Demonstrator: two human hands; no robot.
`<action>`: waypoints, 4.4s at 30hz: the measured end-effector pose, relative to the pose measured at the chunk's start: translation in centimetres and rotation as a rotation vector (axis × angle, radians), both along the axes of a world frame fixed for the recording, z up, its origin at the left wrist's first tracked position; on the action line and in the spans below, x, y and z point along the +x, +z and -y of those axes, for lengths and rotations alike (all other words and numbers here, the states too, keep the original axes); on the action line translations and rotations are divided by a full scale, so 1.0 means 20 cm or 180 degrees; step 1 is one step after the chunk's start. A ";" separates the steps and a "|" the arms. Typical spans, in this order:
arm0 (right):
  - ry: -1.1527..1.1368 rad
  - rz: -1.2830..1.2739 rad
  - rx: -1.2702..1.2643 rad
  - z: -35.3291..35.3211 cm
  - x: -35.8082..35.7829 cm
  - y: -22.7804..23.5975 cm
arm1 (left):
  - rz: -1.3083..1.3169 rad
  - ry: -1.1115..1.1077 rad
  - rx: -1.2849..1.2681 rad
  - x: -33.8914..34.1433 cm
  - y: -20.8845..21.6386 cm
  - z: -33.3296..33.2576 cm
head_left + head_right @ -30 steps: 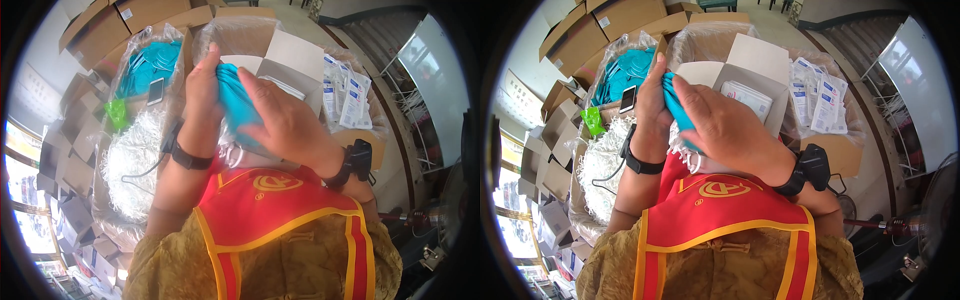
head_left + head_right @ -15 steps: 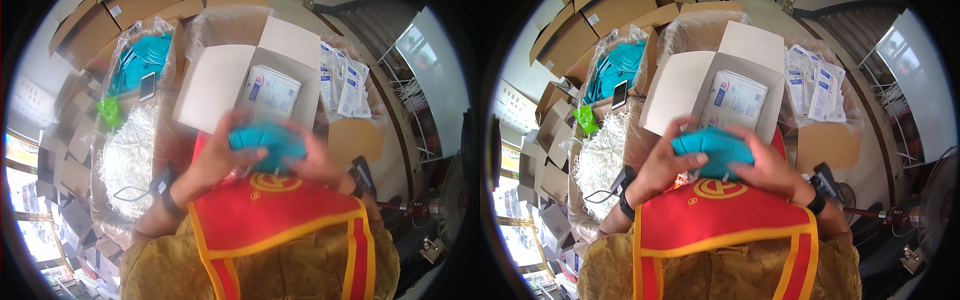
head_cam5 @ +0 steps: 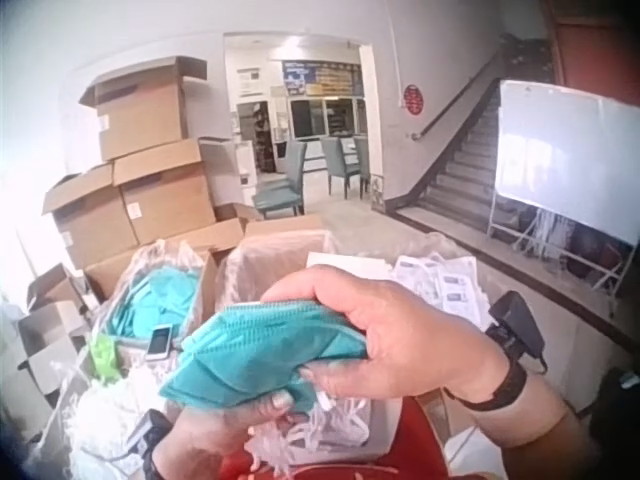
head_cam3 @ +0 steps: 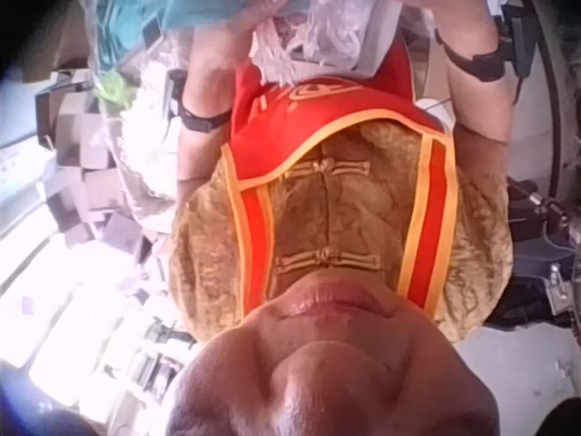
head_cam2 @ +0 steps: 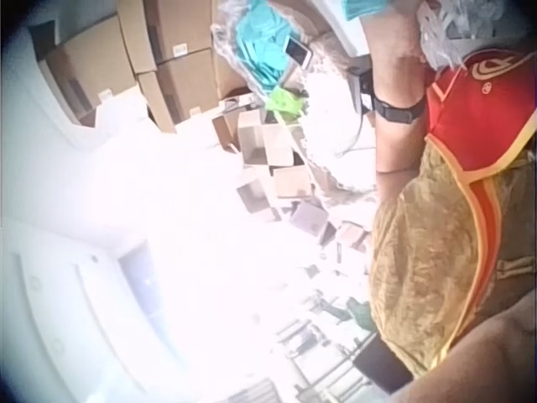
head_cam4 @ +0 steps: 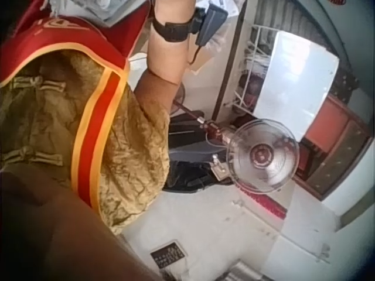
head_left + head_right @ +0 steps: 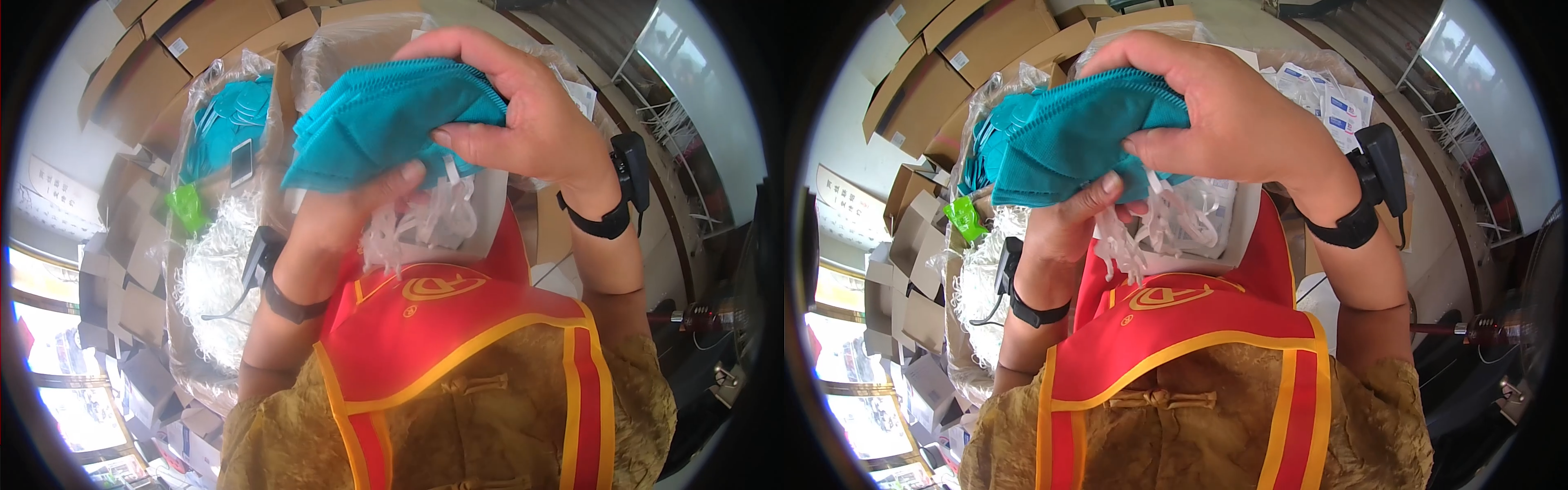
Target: The recorder is packing blue surgical-style masks into small white boxes.
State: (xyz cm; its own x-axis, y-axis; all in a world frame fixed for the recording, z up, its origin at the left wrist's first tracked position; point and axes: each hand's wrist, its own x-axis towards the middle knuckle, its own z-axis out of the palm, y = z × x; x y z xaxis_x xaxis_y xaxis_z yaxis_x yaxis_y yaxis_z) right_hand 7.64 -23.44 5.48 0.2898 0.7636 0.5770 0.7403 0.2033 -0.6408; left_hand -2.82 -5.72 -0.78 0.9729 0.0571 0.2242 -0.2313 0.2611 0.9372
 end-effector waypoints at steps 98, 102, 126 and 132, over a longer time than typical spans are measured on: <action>-0.0294 -0.1025 -0.0515 0.14 -0.10 -0.26 | 0.1004 -0.0196 0.4524 -0.18 0.07 -0.10; -0.0282 0.0298 -0.0319 0.12 -0.15 -0.28 | 0.1057 -0.0283 0.4449 -0.17 0.06 -0.09; -0.0712 0.0520 -0.0084 0.05 -0.20 -0.30 | 0.1168 -0.0490 0.4012 -0.16 0.05 -0.10; -0.0631 0.0779 -0.0440 0.06 -0.20 -0.35 | 0.1166 -0.0566 0.3960 -0.16 0.04 -0.10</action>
State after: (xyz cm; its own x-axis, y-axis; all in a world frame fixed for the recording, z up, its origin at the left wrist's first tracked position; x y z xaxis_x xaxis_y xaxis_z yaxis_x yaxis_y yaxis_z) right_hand 3.74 -24.65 -1.45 0.3062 0.7821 0.5427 0.8919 -0.0364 -0.4508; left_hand -5.95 -3.73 0.09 0.8173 -0.5009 0.2849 -0.5750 -0.6752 0.4621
